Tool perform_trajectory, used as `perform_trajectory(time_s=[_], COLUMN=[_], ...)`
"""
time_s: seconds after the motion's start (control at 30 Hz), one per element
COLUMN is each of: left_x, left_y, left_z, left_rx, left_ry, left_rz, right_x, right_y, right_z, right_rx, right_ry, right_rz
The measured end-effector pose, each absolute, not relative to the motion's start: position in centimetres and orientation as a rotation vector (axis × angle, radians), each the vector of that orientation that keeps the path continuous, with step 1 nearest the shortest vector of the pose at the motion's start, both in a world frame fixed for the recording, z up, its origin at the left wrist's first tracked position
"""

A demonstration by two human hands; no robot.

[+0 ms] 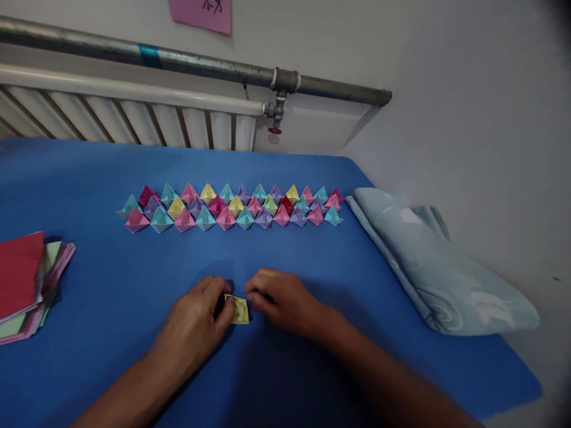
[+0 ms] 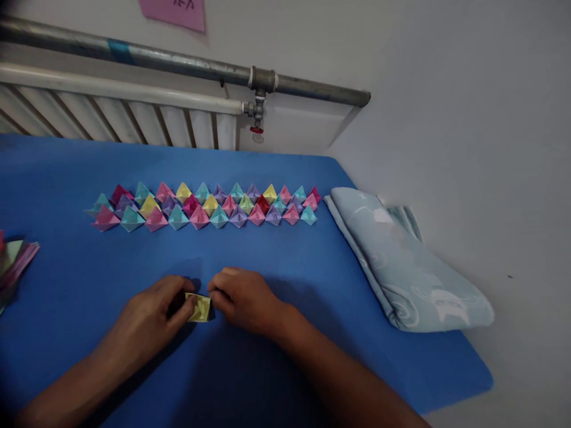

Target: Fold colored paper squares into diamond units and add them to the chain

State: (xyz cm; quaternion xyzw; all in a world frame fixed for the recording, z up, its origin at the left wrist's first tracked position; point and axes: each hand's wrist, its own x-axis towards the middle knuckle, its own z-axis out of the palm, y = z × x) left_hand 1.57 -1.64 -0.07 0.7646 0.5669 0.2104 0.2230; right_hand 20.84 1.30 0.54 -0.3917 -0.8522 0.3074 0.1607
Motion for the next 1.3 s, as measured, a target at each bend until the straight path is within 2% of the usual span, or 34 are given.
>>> perform_trajectory(time_s=[0.17,0.47,1.07,1.3], left_x=[1.4,1.7,1.3,1.1], left_y=[-1.9,-2.0,-1.8,-0.8], left_z=[0.5,1.2,0.5,0.9], left_rx=[2.096,2.164,2.224,2.029], left_ry=[1.606,1.640,1.570,1.530], left_rz=[0.520,0.171,0.097,0.213], right_x=[20.2,19.1,17.5,19.2], right_y=[1.4,1.7,1.3,1.3], right_z=[0.1,0.2,-0.7,-0.3], right_rx=[-1.141,-1.143,-1.343,-1.198], right_ry=[-2.401,-2.536,-2.563,-2.224], right_rz=[0.872,0.798,0.615,0.945])
